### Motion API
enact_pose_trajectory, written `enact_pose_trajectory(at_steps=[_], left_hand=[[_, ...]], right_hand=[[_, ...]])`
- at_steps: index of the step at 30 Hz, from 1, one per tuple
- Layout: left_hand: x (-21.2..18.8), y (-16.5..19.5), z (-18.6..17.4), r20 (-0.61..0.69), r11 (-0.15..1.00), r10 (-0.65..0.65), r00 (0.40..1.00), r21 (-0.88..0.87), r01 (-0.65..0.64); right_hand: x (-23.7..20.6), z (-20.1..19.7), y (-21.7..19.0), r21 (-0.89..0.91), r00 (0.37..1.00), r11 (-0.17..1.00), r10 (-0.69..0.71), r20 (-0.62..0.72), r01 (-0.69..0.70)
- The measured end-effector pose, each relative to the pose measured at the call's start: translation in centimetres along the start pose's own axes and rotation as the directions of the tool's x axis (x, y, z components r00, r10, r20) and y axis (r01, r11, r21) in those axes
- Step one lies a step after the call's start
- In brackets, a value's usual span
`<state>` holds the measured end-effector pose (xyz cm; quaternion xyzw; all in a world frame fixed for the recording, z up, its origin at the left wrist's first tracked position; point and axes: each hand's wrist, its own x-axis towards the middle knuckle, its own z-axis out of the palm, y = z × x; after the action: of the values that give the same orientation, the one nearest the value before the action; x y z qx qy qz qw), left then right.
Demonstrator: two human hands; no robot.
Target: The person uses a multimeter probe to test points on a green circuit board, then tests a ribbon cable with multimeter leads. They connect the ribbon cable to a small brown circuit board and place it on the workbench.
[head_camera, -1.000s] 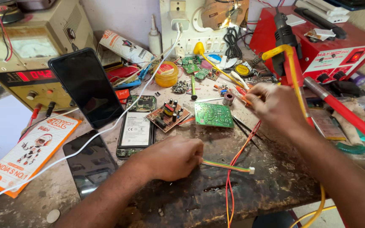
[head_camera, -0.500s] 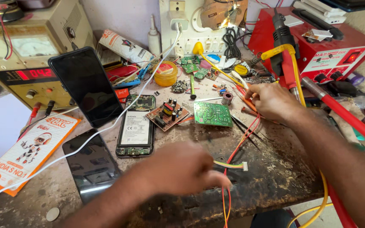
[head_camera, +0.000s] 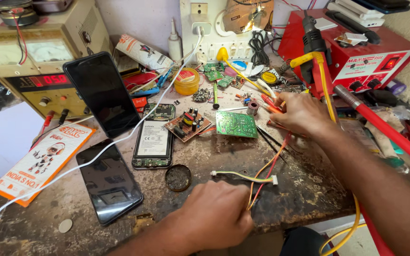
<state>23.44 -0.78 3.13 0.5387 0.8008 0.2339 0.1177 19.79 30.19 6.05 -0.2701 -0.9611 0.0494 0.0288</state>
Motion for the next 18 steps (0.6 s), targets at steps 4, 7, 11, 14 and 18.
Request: enact_pose_trajectory(at_steps=[4,7,11,14,18], left_hand=[[-0.3,-0.2,0.2,-0.206,0.995,0.03,0.978,-0.083,-0.048],[0.5,-1.0,0.4,-0.274,0.991,0.129,0.953,-0.008,-0.136],[2.2,-1.2,1.5,-0.243,0.992,0.094,0.966,0.11,-0.068],[3.5,-1.2,2.1,-0.224,0.979,0.08,0.971,0.2,-0.035],[4.3,-1.4,2.6,-0.241,0.98,0.069,0.968,0.196,-0.021]], right_hand=[[-0.6,0.2,-0.5,-0.145,0.999,0.989,-0.023,-0.039,0.017],[-1.5,0.1,-1.2,-0.206,0.994,0.976,-0.089,-0.07,0.073],[-4.0,-1.3,-1.0,-0.172,0.949,0.981,-0.139,-0.282,0.093],[-6.9,-2.1,0.1,-0.303,0.77,0.923,-0.368,-0.521,0.237],[-10.7,-3.5,2.0,-0.317,0.562,0.856,-0.509,-0.652,0.408]])
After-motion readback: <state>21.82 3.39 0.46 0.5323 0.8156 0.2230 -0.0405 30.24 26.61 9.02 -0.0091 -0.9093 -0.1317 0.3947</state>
